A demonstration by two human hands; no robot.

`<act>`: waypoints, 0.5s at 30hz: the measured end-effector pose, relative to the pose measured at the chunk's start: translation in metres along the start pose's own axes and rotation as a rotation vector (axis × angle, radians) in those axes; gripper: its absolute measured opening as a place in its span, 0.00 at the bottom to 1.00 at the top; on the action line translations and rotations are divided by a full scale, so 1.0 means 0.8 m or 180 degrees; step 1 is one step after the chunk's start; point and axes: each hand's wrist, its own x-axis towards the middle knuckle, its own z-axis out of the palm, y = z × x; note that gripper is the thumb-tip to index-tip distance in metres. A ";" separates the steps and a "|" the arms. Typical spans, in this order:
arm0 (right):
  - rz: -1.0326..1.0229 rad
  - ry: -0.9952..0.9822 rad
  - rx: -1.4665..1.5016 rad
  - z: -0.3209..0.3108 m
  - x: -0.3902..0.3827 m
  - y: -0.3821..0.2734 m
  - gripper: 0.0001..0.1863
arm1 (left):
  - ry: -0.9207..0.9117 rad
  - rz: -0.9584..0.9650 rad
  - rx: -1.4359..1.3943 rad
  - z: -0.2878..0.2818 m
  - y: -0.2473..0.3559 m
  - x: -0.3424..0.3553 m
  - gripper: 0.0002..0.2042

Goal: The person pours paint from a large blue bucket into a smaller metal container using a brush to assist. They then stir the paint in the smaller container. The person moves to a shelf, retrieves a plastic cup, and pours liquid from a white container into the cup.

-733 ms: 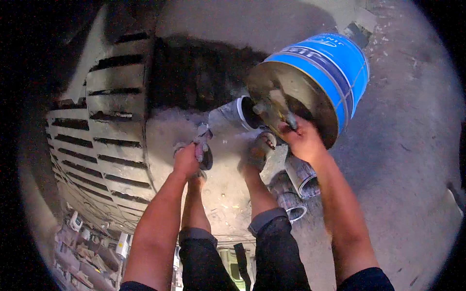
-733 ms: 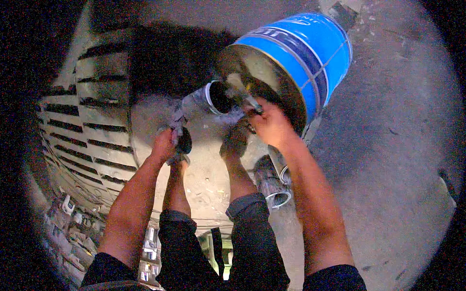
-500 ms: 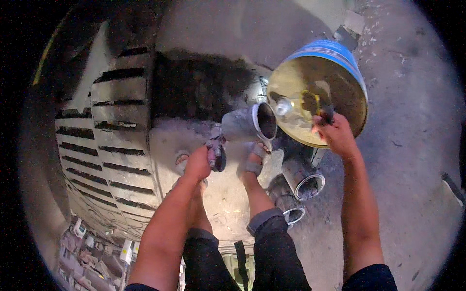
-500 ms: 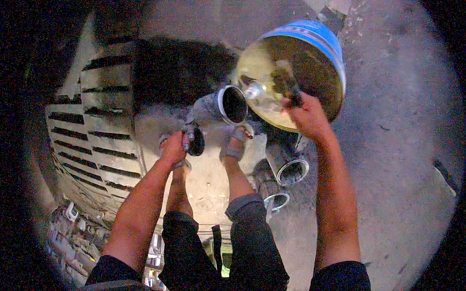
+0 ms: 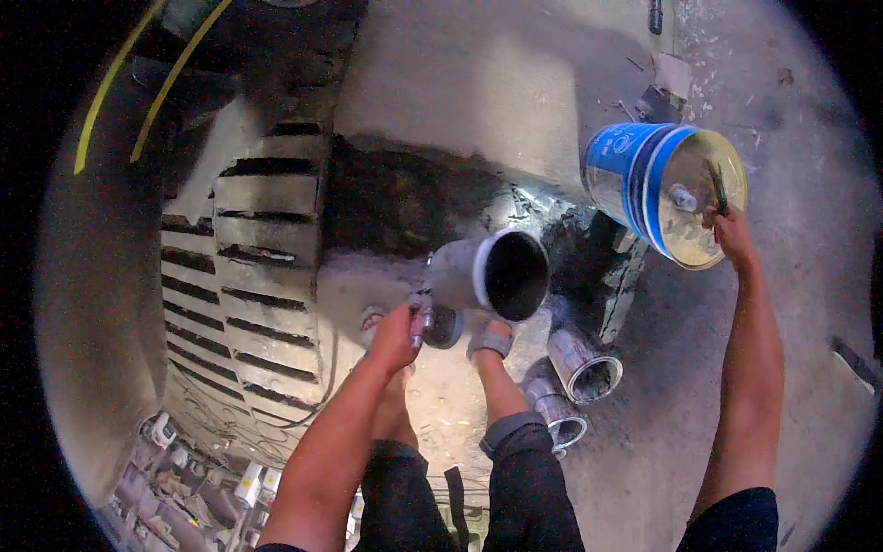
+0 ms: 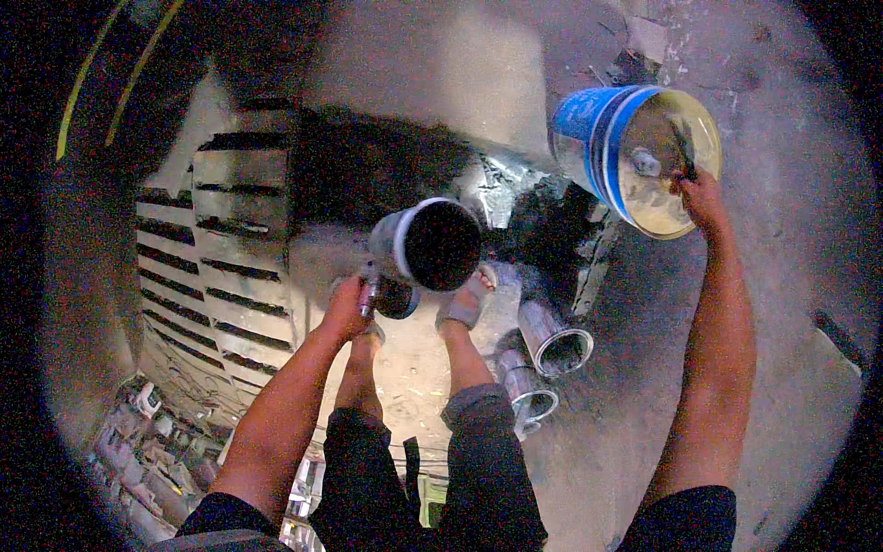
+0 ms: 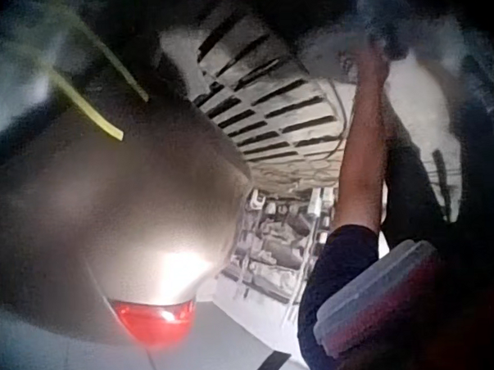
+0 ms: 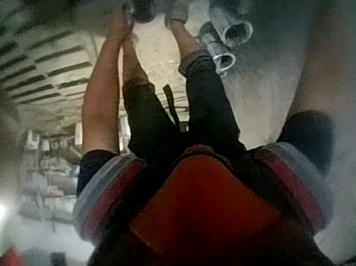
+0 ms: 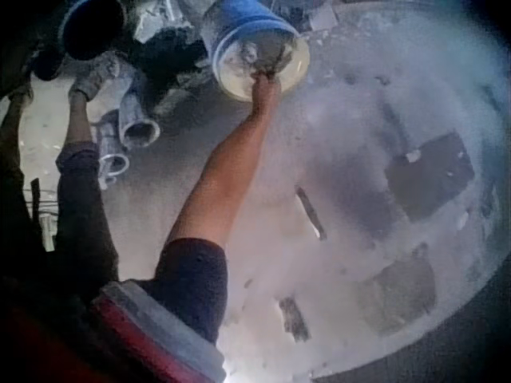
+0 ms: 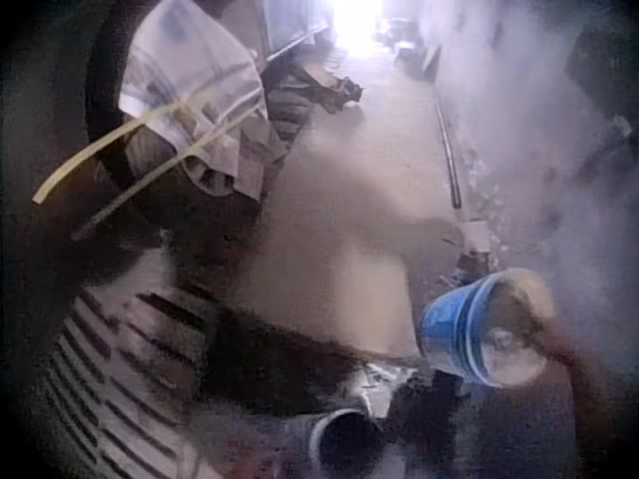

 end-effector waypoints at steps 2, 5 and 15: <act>0.0008 0.0076 -0.0220 -0.002 0.006 0.002 0.13 | -0.0005 -0.0048 0.0327 0.002 -0.035 -0.009 0.14; 0.0223 0.0389 -0.0630 0.004 0.006 -0.013 0.20 | 0.0285 0.0362 -0.0047 -0.014 -0.010 -0.023 0.15; 0.0353 0.1263 -0.1143 0.019 -0.028 -0.063 0.27 | 0.0527 0.0232 -0.0652 -0.024 -0.004 -0.032 0.07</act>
